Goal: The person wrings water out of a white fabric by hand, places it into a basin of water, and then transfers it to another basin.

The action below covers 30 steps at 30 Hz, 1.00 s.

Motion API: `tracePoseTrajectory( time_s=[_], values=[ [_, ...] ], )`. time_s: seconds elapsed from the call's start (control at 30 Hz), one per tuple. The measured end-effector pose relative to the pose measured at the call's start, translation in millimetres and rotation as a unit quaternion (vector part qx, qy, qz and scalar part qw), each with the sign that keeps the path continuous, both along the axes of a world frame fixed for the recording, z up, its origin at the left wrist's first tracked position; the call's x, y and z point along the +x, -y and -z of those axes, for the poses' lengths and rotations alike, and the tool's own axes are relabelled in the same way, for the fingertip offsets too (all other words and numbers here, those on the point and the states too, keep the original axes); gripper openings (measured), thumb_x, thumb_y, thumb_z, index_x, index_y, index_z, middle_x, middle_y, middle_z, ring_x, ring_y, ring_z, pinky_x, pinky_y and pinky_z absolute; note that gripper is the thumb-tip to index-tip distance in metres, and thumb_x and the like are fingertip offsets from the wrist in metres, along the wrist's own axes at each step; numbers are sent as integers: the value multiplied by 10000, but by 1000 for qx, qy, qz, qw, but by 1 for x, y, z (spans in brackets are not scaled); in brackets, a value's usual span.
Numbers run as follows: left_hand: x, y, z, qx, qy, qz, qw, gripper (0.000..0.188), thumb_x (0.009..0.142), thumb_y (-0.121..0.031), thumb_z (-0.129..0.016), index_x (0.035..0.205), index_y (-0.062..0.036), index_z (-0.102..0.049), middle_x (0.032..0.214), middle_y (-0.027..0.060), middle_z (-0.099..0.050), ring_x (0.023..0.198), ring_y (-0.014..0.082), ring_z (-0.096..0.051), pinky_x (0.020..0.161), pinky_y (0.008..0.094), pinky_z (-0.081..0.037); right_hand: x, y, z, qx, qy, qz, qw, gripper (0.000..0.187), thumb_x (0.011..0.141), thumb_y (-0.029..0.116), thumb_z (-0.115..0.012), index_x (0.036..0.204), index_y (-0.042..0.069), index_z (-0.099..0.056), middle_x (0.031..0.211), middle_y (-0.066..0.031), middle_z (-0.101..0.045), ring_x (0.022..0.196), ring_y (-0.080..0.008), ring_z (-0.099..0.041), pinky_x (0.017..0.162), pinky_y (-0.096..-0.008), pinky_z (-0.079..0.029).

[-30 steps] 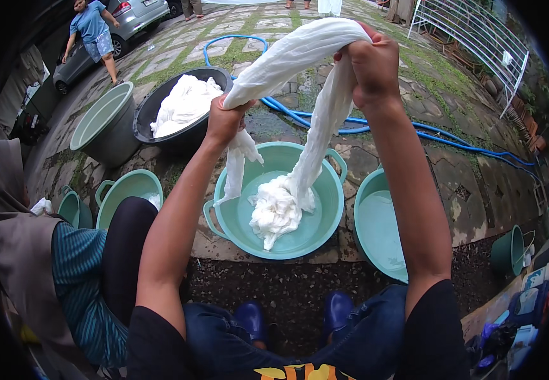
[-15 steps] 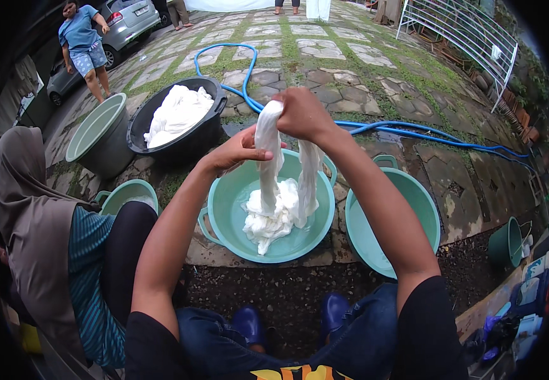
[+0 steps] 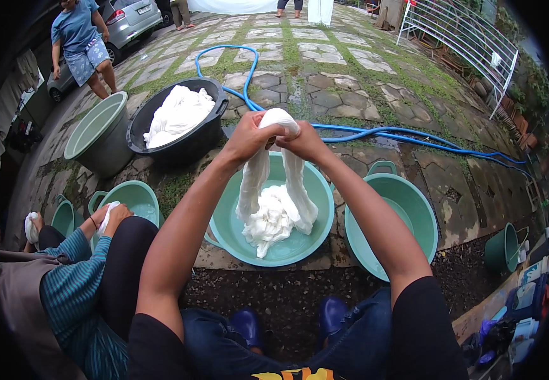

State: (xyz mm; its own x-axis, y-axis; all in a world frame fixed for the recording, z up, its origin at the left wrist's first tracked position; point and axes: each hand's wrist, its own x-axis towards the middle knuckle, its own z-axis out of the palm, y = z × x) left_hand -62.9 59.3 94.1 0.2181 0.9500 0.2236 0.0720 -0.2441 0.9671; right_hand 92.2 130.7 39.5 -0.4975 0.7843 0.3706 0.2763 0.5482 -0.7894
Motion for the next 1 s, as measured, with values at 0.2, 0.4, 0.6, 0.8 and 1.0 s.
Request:
tracePoseTrajectory(
  time_s=[0.2, 0.4, 0.6, 0.8, 1.0],
  values=[
    [-30, -7, -4, 40, 117, -17, 992, 130, 743, -94, -613, 845, -20, -582, 670, 13, -552, 562, 88, -496, 561, 239, -412, -13, 3, 16, -176, -156, 29, 972, 135, 766, 96, -643, 876, 20, -663, 720, -30, -614, 616, -114, -548, 558, -287, -433],
    [-66, -9, 51, -65, -112, 50, 990, 174, 772, -114, -623, 919, -27, -588, 793, 39, -625, 746, 111, -600, 760, 272, -471, -6, 18, -59, -216, -208, 14, 954, 146, 792, 38, -578, 902, 26, -674, 719, -25, -620, 583, -97, -553, 493, -288, -442],
    [-82, -24, 126, -129, -305, 43, 943, 213, 747, -107, -631, 938, -17, -607, 889, 71, -650, 863, 156, -604, 811, 315, -461, -14, -4, 35, -67, 253, -1, 965, 294, 733, 192, -647, 943, -14, -660, 872, -148, -679, 783, -281, -661, 698, -374, -504],
    [-117, -30, 247, -165, -415, 33, 894, 784, 720, -213, -689, 1396, -143, -296, 1255, 202, -498, 1204, 299, -477, 945, 385, -417, 16, 2, 206, -194, 503, -5, 842, 784, 697, 338, -725, 1301, -34, -392, 1225, -241, -524, 1126, -357, -523, 943, -394, -439],
    [-40, -26, 311, -191, -512, -34, 837, 1023, 618, -643, -672, 1434, -180, -263, 1385, 235, -346, 1269, 340, -396, 971, 493, -374, 30, 35, 315, -328, 329, 146, 874, 1191, 548, 565, -764, 1385, -45, -176, 1424, -262, -229, 1298, -349, -336, 1053, -421, -323]
  ],
)
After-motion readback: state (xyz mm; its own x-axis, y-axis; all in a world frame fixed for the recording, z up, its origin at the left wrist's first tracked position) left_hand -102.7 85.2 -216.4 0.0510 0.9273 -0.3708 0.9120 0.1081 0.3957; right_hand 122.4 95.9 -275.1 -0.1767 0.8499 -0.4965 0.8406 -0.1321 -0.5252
